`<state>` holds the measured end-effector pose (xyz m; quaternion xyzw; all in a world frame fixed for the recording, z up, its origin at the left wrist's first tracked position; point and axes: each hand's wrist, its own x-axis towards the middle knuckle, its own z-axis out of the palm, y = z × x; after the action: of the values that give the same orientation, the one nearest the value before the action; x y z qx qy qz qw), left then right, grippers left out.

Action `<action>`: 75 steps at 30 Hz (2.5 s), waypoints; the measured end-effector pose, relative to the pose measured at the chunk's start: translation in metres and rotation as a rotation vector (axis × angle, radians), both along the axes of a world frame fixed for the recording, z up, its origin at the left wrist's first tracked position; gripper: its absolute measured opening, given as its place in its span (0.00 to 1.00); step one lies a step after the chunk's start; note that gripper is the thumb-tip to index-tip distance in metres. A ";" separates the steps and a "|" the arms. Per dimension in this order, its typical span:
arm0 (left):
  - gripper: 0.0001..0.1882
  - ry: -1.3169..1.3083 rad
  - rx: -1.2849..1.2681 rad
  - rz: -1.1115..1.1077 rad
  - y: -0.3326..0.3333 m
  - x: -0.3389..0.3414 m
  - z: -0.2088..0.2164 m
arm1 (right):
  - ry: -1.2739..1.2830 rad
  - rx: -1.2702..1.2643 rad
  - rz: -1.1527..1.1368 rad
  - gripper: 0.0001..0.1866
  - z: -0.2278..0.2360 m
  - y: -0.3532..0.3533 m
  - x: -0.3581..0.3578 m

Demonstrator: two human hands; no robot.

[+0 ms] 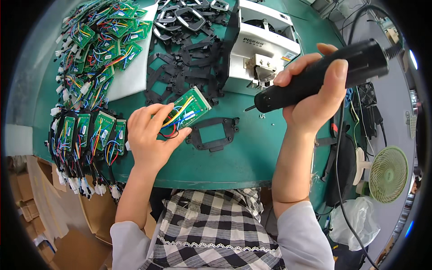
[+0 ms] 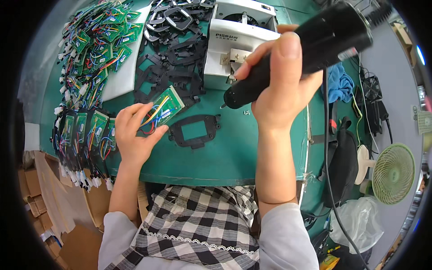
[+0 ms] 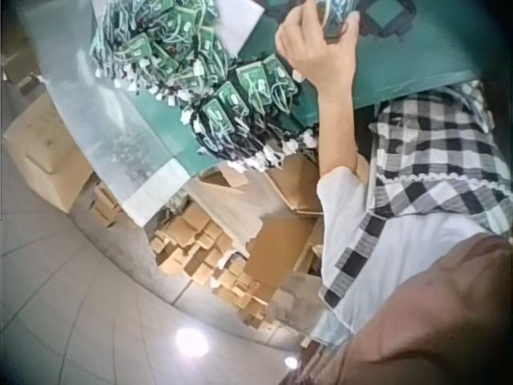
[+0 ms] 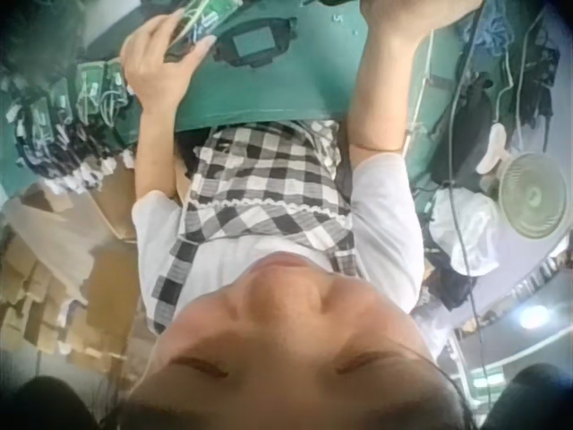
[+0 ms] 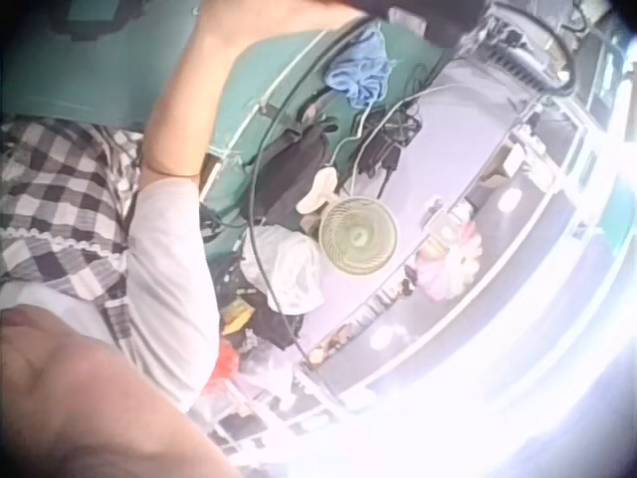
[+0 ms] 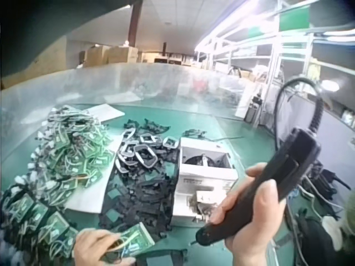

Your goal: The person uses a handheld electric screwdriver to fasten screws into a green circuit board. They repeatedly pick up the board, align it with a black plastic frame on the table, and secure it with screws. The person then places the assembled unit aside and repeats the process with new components from a pile.

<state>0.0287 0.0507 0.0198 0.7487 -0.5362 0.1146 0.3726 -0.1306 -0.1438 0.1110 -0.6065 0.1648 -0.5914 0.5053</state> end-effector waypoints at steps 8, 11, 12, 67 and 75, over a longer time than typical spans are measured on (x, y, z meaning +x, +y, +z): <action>0.26 0.042 0.203 -0.248 -0.006 -0.031 -0.004 | -0.107 0.053 -0.006 0.32 -0.014 0.009 0.002; 0.25 0.048 0.216 -0.264 -0.010 -0.031 -0.005 | -0.065 0.048 0.000 0.29 -0.022 0.014 0.005; 0.25 0.047 0.226 -0.265 -0.010 -0.030 -0.005 | -0.070 0.048 0.017 0.28 -0.024 0.015 0.006; 0.30 0.129 0.287 -0.248 -0.025 -0.033 -0.013 | -0.014 -0.312 -0.208 0.30 0.011 -0.026 0.018; 0.30 0.134 0.275 -0.222 -0.025 -0.033 -0.013 | 0.185 -0.106 -0.061 0.34 -0.011 0.022 -0.006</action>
<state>-0.0044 0.0252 0.0067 0.7347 -0.6001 -0.0518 0.3120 -0.1369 -0.1223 0.1005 -0.6791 0.1975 -0.5560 0.4367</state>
